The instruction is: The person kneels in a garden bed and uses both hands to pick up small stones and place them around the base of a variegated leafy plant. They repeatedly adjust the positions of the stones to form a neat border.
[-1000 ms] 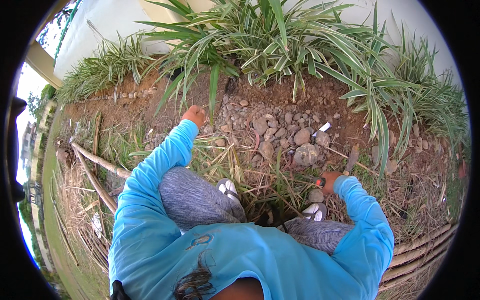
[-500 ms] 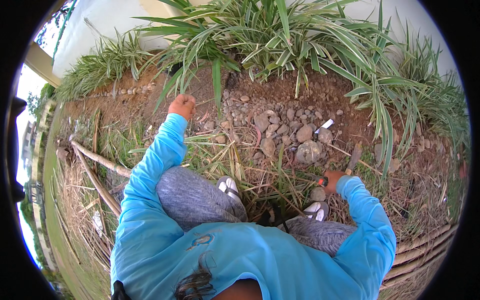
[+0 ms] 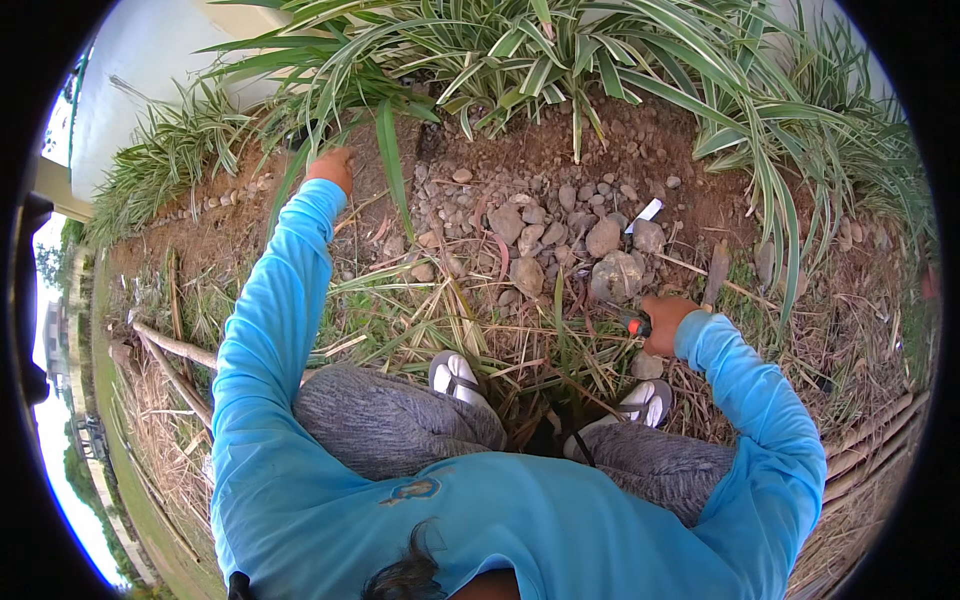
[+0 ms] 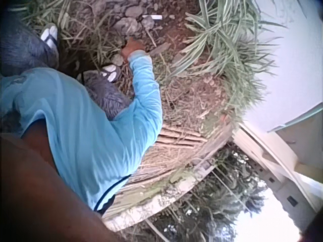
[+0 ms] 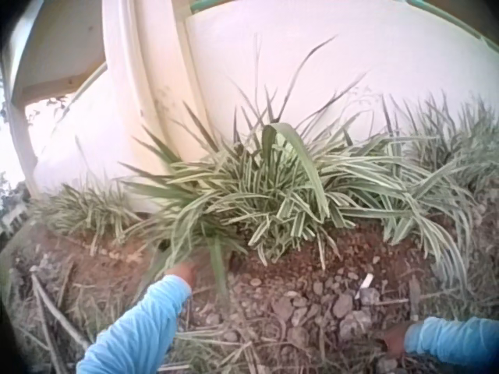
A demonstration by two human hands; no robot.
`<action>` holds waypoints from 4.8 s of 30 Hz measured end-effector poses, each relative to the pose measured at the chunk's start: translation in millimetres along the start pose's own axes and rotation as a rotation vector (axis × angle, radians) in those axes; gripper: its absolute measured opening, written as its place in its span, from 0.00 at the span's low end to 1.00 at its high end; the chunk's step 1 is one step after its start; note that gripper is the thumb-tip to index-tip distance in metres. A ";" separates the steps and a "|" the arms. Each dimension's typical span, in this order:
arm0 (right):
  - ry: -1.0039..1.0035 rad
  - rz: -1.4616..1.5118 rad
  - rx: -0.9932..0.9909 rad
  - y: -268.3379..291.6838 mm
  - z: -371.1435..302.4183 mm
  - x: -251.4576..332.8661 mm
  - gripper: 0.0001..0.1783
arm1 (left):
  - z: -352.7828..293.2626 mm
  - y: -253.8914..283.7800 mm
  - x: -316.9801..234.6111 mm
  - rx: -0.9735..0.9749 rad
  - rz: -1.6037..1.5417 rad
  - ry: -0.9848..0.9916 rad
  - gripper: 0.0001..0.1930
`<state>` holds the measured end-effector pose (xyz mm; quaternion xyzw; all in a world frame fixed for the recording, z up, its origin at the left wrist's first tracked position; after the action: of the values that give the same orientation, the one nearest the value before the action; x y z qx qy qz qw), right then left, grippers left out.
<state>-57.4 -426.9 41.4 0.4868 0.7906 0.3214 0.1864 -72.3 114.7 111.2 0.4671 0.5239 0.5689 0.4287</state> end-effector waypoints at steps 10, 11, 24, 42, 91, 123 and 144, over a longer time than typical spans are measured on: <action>0.189 0.476 -0.010 65.2 78.7 118.6 0.38 | 118.9 -73.3 68.7 0.118 -0.181 0.518 0.27; 0.214 0.502 -0.024 73.2 94.7 137.0 0.39 | 125.5 -81.6 79.7 0.056 -0.187 0.442 0.28; 0.499 0.901 -0.044 177.4 275.2 363.6 0.43 | 149.8 -135.5 153.1 -0.154 -0.182 0.112 0.49; 0.506 0.850 0.062 226.5 331.4 423.5 0.40 | 171.8 -180.1 190.2 -0.185 -0.635 0.129 0.35; 0.705 1.132 0.269 202.4 70.8 222.4 0.23 | -66.7 94.5 80.9 -0.180 -1.253 0.046 0.15; 0.542 1.107 0.095 225.5 196.1 379.7 0.16 | -25.7 -37.7 70.5 -0.396 -1.174 0.421 0.10; 0.396 0.404 0.086 87.2 126.9 242.9 0.36 | -171.3 -71.9 45.0 0.174 -0.127 0.149 0.25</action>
<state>-34.6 -141.5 14.1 0.5698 0.7114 0.4070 -0.0601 -249.2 131.2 40.8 0.4248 0.6303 0.5261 0.3815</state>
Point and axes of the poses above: each hand's wrist, its own z-axis towards the middle knuckle, its own y-axis out of the back of the hand, x = y × z, the point moved 4 cm from there along z, towards the middle knuckle, and after that the axes turned 11 degrees about -y, right-handed, at the moved point
